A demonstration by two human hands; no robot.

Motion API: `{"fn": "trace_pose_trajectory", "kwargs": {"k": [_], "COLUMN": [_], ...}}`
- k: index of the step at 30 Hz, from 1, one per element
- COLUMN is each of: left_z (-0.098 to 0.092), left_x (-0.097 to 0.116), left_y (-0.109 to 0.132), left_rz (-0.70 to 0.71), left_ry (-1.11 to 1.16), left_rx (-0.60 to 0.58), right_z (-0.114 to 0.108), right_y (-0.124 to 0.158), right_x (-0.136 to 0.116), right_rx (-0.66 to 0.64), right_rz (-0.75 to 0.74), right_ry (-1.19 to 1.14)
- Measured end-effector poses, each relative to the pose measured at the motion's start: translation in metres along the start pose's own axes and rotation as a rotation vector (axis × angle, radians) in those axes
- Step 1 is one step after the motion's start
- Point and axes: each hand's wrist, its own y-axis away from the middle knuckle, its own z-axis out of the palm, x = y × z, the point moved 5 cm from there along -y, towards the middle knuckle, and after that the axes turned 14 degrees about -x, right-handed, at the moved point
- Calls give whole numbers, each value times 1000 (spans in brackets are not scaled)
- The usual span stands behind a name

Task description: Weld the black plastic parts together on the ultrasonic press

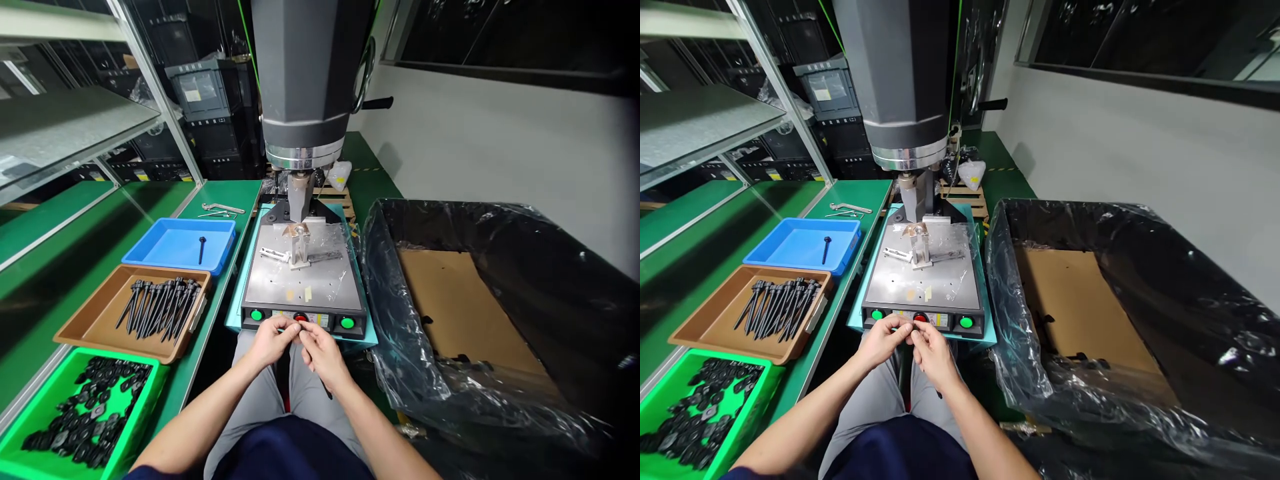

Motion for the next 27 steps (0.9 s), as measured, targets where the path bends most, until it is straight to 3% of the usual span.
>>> {"fn": "trace_pose_trajectory", "kwargs": {"k": [2, 7, 9, 12, 15, 19, 23, 27], "left_z": [-13, -87, -110, -125, -121, -106, -80, -62], "left_x": [-4, -14, -12, -14, -21, -14, 8, 26], "left_y": [-11, -57, -81, -110, -119, -103, -84, -79], "left_rz": [4, -27, -12, -43, -100, -90, -74, -50], "left_ry": [-11, -48, -103, -39, 128, 230, 621, 904], "left_rx": [49, 502, 522, 389, 196, 47, -159, -211], "right_z": [-8, -15, -12, -4, 4, 16, 41, 57], "right_y": [1, 5, 7, 8, 7, -9, -45, -93], "right_x": [2, 8, 9, 7, 6, 14, 27, 13], "right_rx": [25, -15, -38, -86, -131, -172, -259, -241], "right_rz": [22, 29, 33, 47, 47, 84, 149, -28], "right_ry": [-72, -163, -161, -170, -193, -249, -327, -355]}}
